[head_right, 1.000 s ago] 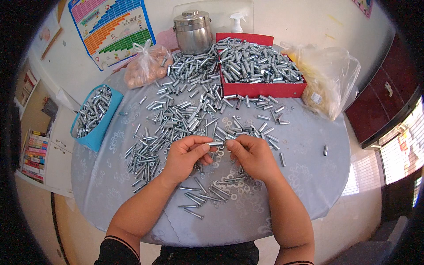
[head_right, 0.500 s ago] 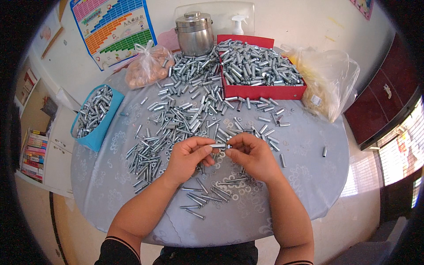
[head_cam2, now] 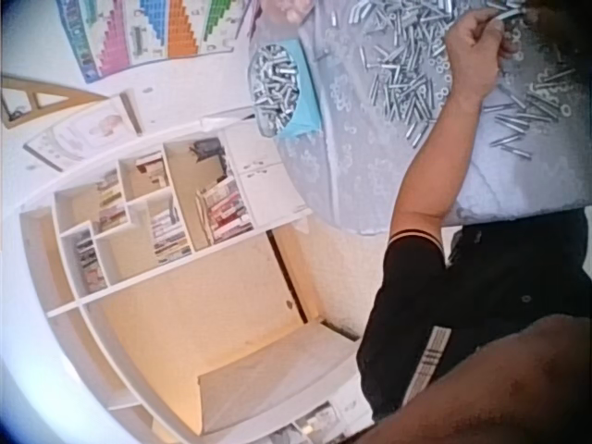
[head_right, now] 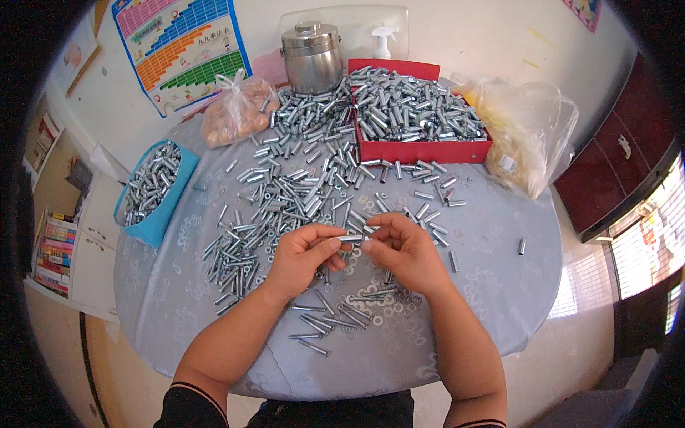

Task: The person sits at a table covered with a grey cloth and repeatedly picks up metal bolts and washers. They insert the washers onto the bolts by hand and place the assembled units into a red box.

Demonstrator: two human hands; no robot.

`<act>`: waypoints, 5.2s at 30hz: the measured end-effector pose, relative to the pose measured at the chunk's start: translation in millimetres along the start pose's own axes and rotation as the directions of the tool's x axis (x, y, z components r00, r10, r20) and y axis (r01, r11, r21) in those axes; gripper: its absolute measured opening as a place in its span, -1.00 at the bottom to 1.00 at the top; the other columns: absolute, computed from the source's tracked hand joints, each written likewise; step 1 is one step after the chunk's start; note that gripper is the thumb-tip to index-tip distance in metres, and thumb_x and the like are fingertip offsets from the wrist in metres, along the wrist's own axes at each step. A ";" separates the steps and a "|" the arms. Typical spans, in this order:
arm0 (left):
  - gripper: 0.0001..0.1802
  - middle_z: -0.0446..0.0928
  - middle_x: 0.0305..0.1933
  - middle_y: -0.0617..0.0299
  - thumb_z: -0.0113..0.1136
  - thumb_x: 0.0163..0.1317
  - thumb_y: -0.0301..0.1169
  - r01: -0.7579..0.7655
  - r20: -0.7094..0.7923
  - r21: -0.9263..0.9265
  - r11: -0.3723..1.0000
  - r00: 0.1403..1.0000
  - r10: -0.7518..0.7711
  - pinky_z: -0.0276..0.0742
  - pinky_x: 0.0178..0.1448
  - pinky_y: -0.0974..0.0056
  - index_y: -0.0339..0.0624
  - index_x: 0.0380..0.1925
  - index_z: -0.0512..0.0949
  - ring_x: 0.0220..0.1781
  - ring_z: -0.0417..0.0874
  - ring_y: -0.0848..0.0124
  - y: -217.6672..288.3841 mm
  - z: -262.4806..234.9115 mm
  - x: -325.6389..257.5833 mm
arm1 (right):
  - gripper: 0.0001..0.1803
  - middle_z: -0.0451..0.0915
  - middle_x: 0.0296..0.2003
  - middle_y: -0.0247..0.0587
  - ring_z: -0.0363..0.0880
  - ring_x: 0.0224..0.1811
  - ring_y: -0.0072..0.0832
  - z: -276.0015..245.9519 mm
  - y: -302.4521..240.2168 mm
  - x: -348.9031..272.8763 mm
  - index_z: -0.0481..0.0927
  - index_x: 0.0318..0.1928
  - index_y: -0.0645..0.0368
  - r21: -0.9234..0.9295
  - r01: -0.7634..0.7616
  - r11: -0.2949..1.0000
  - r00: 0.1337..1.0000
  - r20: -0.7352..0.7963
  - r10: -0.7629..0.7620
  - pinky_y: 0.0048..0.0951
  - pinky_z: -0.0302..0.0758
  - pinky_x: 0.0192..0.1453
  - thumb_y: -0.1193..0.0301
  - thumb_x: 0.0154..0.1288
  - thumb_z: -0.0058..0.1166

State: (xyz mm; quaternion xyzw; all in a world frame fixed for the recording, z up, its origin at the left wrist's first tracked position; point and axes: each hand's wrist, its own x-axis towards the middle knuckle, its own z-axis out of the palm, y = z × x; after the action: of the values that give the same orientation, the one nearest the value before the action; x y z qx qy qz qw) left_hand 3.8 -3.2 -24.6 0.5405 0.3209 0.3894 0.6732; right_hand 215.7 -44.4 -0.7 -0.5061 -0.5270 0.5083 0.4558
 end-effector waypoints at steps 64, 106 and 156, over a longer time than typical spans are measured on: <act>-0.85 0.68 -0.31 0.23 0.18 0.31 -0.45 -0.190 -0.201 0.580 0.792 0.909 0.365 0.49 -0.32 0.42 -0.28 -0.23 0.65 -0.41 0.58 0.56 21.3 -13.1 2.5 | -0.81 0.67 -0.25 -0.13 0.66 -0.24 -0.50 -17.6 3.9 15.0 0.56 -0.10 0.34 0.124 0.208 0.970 0.896 -0.423 -0.138 -0.53 0.58 -0.15 0.46 0.42 0.01; -0.81 0.65 -0.30 0.31 0.21 0.22 -0.56 -0.053 -0.074 0.327 0.944 0.994 0.081 0.44 -0.24 0.51 -0.32 -0.16 0.65 -0.34 0.54 0.66 31.6 0.8 -0.3 | -0.73 0.58 -0.39 -0.33 0.53 -0.48 -0.65 -2.0 1.1 7.8 0.43 0.06 0.22 0.113 0.146 0.983 0.960 -0.254 -0.114 -0.61 0.45 -0.41 0.56 0.37 0.04; -0.76 0.67 -0.24 0.13 0.16 0.33 -0.51 -0.005 -0.118 0.132 0.991 0.993 0.021 0.62 -0.27 0.41 -0.35 -0.03 0.58 -0.34 0.67 0.50 1.9 5.1 1.1 | -0.84 0.55 -0.33 -0.20 0.61 -0.27 -0.20 1.9 7.5 3.7 0.67 -0.29 0.10 -0.882 0.198 0.428 0.946 0.058 -0.318 -0.20 0.55 -0.21 0.32 0.16 0.19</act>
State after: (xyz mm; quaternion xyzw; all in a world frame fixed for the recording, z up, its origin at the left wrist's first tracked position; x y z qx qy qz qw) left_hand 8.4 -4.5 -21.7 0.5614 0.3820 0.4034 0.6133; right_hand 214.1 -41.0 -8.4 -0.6095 -0.7553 0.0591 0.2336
